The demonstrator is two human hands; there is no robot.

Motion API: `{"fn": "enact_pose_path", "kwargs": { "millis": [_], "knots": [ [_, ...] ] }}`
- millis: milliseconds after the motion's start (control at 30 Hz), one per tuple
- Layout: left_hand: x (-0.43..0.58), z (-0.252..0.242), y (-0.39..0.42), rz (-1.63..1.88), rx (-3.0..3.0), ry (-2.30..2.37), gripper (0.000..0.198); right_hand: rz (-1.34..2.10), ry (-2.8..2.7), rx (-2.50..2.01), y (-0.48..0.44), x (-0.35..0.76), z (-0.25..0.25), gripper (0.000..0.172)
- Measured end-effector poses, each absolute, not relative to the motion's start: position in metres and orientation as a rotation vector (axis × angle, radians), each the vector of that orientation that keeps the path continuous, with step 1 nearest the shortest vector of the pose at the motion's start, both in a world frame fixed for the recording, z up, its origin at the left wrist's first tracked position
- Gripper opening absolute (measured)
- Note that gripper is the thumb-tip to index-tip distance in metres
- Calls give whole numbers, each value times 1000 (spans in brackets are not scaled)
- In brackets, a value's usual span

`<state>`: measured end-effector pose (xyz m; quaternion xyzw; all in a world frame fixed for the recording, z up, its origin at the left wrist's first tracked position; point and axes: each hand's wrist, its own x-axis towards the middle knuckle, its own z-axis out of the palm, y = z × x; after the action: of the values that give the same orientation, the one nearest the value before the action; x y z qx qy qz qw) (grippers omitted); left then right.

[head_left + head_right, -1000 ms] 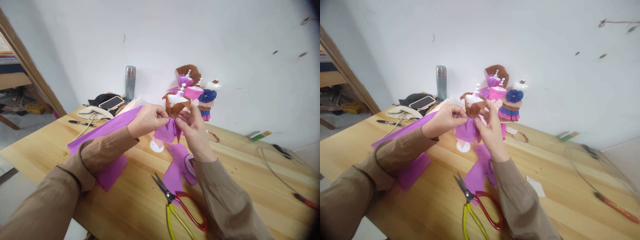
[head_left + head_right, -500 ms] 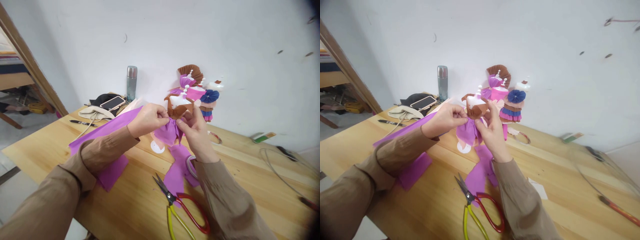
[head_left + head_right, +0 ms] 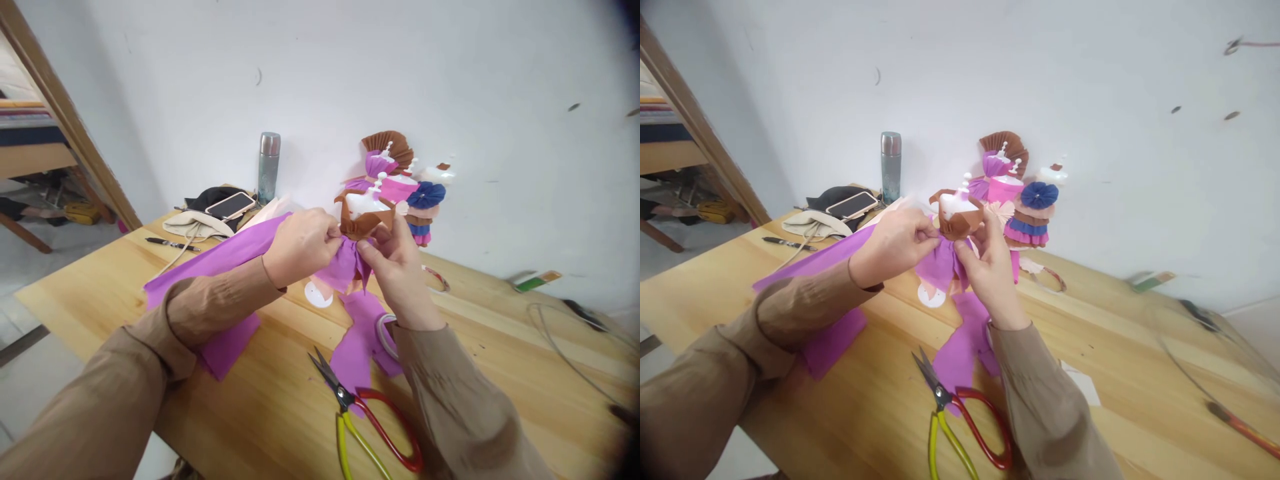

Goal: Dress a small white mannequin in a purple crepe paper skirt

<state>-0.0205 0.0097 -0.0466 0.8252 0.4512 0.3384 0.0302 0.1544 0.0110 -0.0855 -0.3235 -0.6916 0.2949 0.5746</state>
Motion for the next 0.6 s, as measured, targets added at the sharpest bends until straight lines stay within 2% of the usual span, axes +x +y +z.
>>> {"fn": "enact_pose_path", "kwargs": {
  "millis": [267, 467, 600],
  "knots": [
    [-22, -44, 6, 935, 2632, 1539, 25, 691, -1631, -763, 8, 155, -84, 50],
    [-25, -41, 7, 978, 2604, 1455, 18, 710, -1620, -759, 10, 154, -85, 52],
    [-24, -41, 8, 1008, 2514, 1391, 23, 706, -1612, -763, 10, 154, -85, 51]
  ]
}}
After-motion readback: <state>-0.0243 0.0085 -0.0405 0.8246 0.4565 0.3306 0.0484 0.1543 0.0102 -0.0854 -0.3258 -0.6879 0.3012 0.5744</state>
